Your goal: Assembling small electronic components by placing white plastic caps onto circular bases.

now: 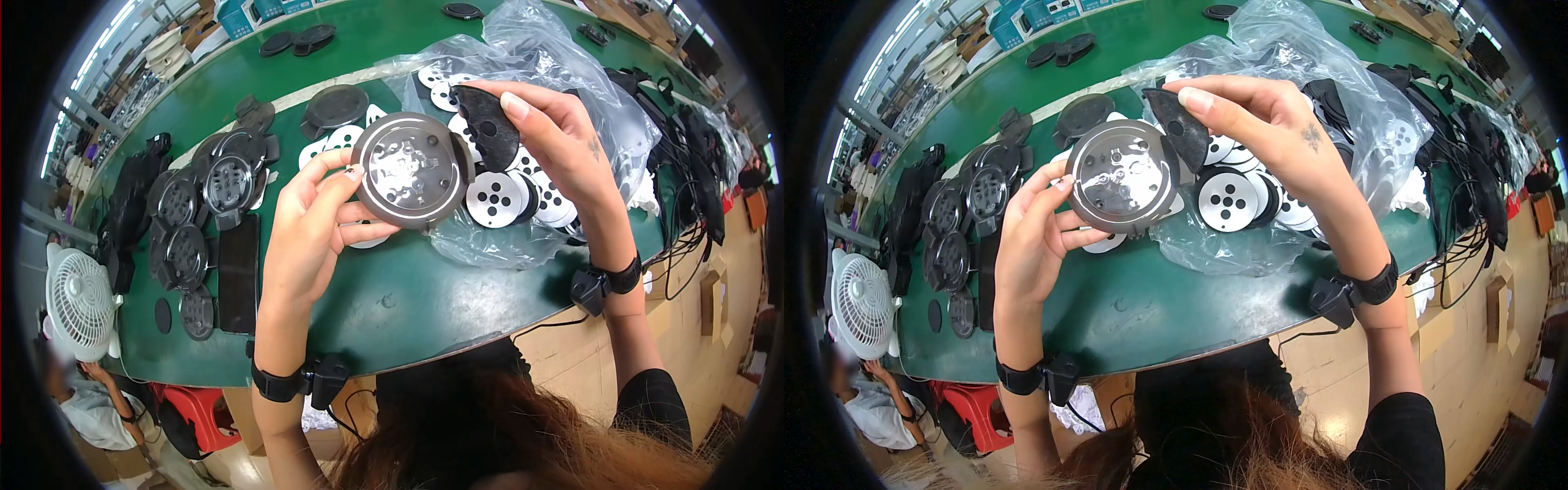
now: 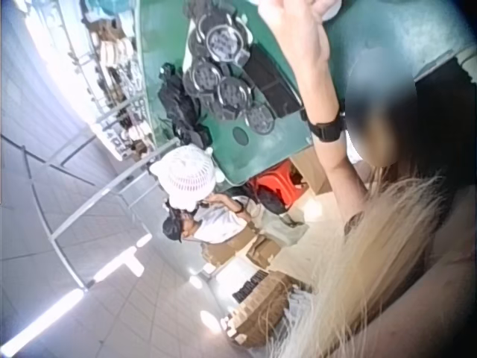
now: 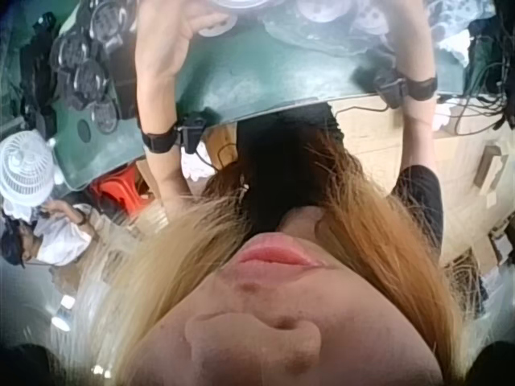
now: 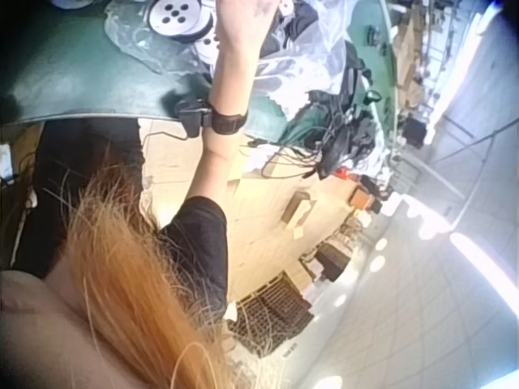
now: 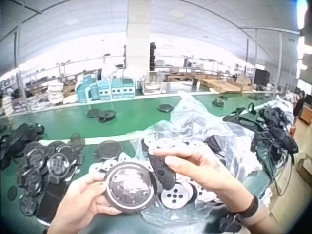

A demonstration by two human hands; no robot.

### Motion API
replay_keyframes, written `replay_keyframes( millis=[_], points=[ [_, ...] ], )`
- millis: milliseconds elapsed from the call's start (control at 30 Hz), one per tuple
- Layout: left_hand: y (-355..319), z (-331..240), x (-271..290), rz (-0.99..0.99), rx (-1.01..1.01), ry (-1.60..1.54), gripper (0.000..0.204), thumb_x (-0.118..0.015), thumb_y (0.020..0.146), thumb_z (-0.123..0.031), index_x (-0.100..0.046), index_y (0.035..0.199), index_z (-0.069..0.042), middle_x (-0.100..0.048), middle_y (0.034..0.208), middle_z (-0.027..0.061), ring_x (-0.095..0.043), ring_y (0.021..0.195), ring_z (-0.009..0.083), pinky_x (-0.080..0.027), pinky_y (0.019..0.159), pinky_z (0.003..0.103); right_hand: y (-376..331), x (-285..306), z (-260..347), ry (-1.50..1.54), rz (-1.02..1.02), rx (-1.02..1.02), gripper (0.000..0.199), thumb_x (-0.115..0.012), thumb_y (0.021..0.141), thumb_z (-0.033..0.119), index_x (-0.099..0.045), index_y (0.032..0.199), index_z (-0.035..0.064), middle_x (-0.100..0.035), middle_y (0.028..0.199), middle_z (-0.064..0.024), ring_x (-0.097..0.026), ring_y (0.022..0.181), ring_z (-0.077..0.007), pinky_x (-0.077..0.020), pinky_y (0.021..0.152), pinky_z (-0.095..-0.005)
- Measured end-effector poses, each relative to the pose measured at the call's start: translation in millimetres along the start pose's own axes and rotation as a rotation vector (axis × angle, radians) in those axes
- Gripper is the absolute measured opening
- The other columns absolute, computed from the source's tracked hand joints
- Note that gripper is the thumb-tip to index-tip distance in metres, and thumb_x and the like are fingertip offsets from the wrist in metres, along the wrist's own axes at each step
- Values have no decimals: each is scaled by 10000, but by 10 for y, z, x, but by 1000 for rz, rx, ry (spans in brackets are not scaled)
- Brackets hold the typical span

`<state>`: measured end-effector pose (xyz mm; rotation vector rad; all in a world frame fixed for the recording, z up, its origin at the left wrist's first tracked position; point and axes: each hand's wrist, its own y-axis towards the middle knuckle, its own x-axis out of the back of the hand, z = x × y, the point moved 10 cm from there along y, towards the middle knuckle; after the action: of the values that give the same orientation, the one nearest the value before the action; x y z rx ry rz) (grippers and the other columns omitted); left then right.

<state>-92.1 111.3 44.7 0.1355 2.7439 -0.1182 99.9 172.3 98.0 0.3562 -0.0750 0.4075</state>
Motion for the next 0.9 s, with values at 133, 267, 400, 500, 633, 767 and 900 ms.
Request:
replay_keyframes(
  millis=[133,267,400,500,633,767,900],
  points=[
    [-21,-44,-13,-16,-30,45,227,-490,910,-50,-464,1112,51,-619,1012,180,-677,824,250,-604,689,352,-3,-42,50,23,54,27,359,-616,888,293,-664,1078,-7,-663,952,-45,-569,889,-84,-441,810,-222],
    [-56,-86,-61,-37,-79,33,226,-545,877,-23,-465,1083,27,-622,995,169,-668,822,225,-604,693,351,-8,-81,17,7,38,-6,306,-639,878,246,-674,1043,-10,-672,924,-51,-590,848,-89,-462,792,-226],
    [-107,-95,-130,-50,-126,10,220,-584,855,-16,-479,1047,16,-621,977,153,-666,808,203,-605,691,340,-14,-96,-8,-69,8,-17,287,-679,852,241,-690,993,-8,-673,866,-48,-592,803,-81,-476,727,-225],
    [-122,-113,-137,-49,-146,50,195,-573,872,-46,-507,1041,26,-627,944,141,-665,775,176,-600,621,305,-25,-97,19,-94,1,0,264,-673,857,217,-692,995,-6,-670,888,-55,-591,798,-82,-475,716,-221],
    [-80,-52,-85,-12,-44,79,250,-539,905,-120,-539,1079,59,-640,865,133,-661,646,164,-558,491,257,-38,-181,189,-77,96,123,224,-659,863,170,-691,1008,2,-651,913,-53,-586,791,-81,-464,707,-208],
    [-55,166,-143,84,107,45,327,-506,918,-167,-546,1112,94,-647,807,128,-643,538,170,-532,443,242,-119,-359,311,-134,291,228,194,-618,881,134,-689,1007,5,-631,892,-49,-550,764,-76,-432,656,-209],
    [-92,446,-283,206,292,-28,333,-512,912,-180,-554,1095,95,-649,766,121,-641,532,167,-533,444,241,-189,-530,262,-123,416,219,196,-583,894,131,-685,991,-4,-635,889,-68,-563,793,-112,-438,700,-237]
  ],
)
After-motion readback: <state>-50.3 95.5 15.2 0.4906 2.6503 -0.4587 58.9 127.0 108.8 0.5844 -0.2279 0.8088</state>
